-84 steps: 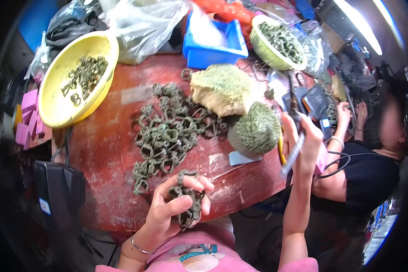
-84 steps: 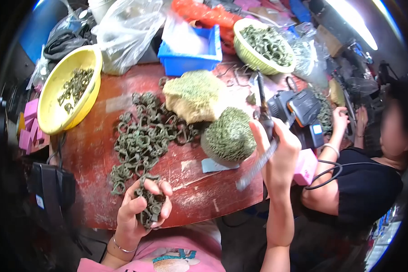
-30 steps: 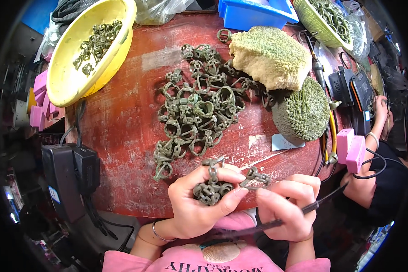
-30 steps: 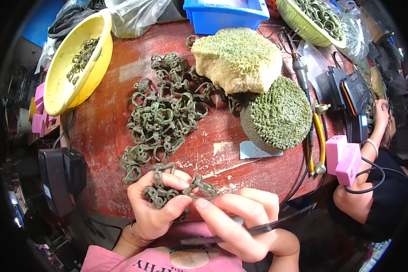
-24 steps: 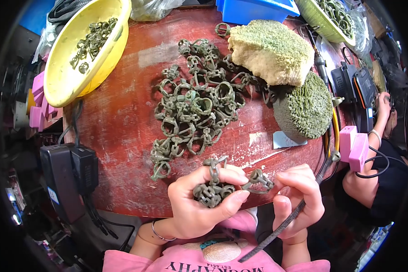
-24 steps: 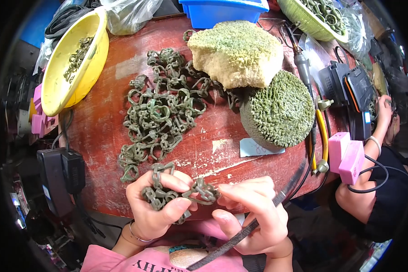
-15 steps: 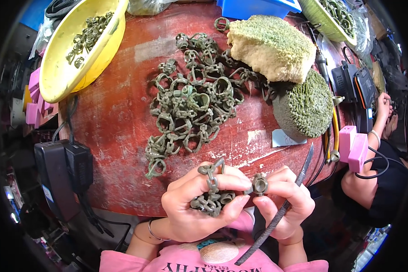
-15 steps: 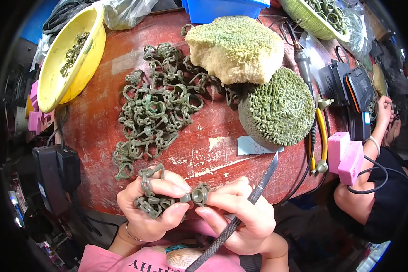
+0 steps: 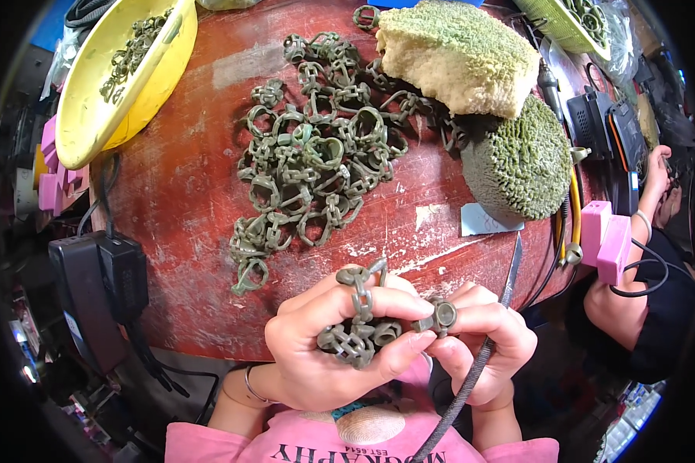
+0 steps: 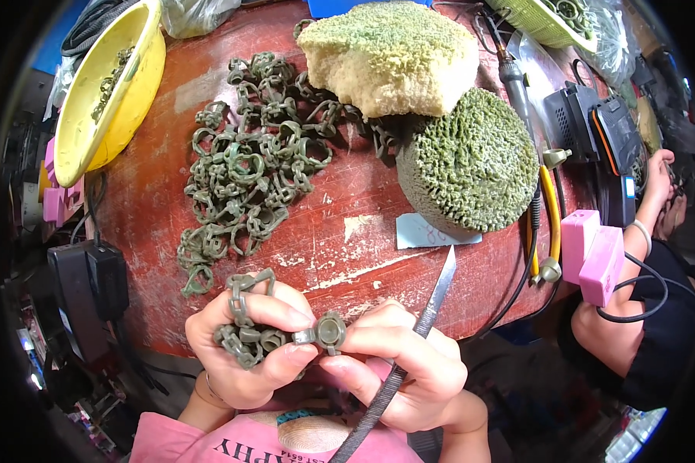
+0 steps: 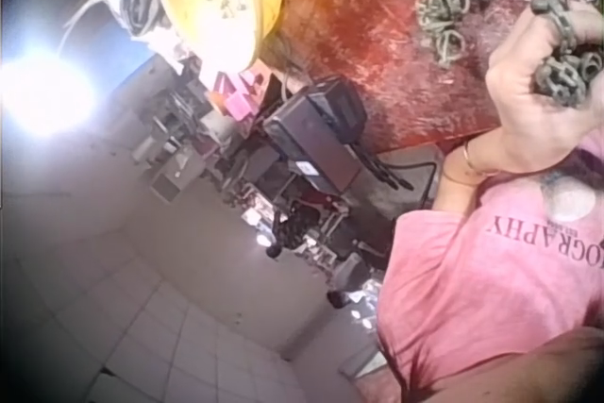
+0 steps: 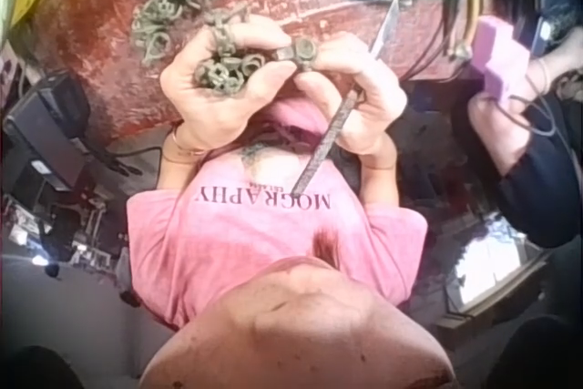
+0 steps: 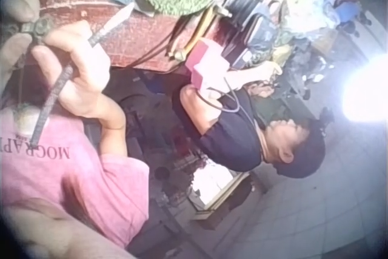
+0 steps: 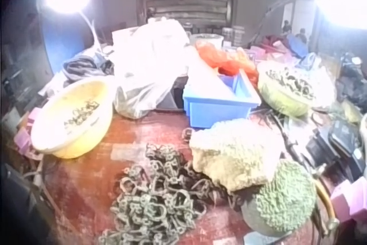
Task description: Repairing or joining green wax ring models using a heated tool in a jewelry workshop.
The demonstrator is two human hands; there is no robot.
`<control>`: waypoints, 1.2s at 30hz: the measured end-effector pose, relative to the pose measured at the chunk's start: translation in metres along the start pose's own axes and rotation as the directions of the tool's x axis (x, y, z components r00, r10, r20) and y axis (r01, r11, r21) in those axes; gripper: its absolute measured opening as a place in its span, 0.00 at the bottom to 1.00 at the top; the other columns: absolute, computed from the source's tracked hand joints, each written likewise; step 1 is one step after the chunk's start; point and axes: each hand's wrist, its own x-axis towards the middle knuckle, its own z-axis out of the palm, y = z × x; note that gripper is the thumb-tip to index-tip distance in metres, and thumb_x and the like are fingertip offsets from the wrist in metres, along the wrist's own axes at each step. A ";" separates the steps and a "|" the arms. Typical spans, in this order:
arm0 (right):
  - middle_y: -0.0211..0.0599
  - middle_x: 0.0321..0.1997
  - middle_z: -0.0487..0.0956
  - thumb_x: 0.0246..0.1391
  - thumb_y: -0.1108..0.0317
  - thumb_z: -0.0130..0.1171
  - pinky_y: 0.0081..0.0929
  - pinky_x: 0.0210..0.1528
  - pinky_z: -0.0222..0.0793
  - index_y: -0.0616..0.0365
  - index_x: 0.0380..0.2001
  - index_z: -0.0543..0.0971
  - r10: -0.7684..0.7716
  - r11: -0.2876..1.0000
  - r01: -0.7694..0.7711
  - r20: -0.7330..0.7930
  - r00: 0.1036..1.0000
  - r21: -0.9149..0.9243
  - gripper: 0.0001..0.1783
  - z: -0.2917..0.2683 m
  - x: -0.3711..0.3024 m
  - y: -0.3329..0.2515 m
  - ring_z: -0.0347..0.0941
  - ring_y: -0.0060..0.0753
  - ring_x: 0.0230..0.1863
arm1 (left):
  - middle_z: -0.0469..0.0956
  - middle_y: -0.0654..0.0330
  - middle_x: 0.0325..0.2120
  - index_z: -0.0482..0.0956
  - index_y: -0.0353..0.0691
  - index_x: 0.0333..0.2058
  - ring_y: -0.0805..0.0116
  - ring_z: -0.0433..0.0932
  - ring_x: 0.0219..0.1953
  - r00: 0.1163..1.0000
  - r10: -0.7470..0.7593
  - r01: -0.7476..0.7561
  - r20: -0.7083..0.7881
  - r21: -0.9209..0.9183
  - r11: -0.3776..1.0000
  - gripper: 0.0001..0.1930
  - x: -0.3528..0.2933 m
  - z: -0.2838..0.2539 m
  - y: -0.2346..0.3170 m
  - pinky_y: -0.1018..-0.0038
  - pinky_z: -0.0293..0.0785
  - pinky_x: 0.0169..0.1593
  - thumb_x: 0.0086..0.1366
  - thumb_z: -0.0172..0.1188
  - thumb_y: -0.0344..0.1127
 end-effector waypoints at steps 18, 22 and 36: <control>0.44 0.26 0.75 0.37 0.82 0.60 0.23 0.26 0.67 0.69 0.31 0.73 -0.003 0.995 0.013 -0.100 0.995 0.097 0.13 -0.004 -0.009 0.004 0.72 0.32 0.25 | 0.74 0.55 0.28 0.79 0.39 0.23 0.67 0.74 0.23 0.916 0.371 -0.397 0.150 0.217 0.892 0.09 -0.002 0.000 -0.005 0.77 0.73 0.27 0.38 0.64 0.22; 0.44 0.26 0.75 0.36 0.82 0.61 0.23 0.26 0.68 0.69 0.31 0.73 0.005 0.994 0.005 -0.095 0.995 0.111 0.14 -0.004 -0.010 0.005 0.72 0.33 0.25 | 0.73 0.56 0.28 0.78 0.39 0.24 0.67 0.74 0.23 0.909 0.390 -0.415 0.148 0.226 0.881 0.10 -0.003 0.001 -0.007 0.76 0.73 0.27 0.39 0.65 0.23; 0.45 0.26 0.75 0.36 0.82 0.60 0.24 0.27 0.70 0.69 0.31 0.74 -0.020 0.998 0.027 -0.117 0.993 0.064 0.13 -0.005 -0.014 0.003 0.73 0.34 0.26 | 0.73 0.58 0.34 0.78 0.37 0.32 0.66 0.74 0.31 0.889 0.398 -0.446 0.226 0.228 0.866 0.15 -0.012 0.000 -0.006 0.76 0.74 0.34 0.41 0.63 0.26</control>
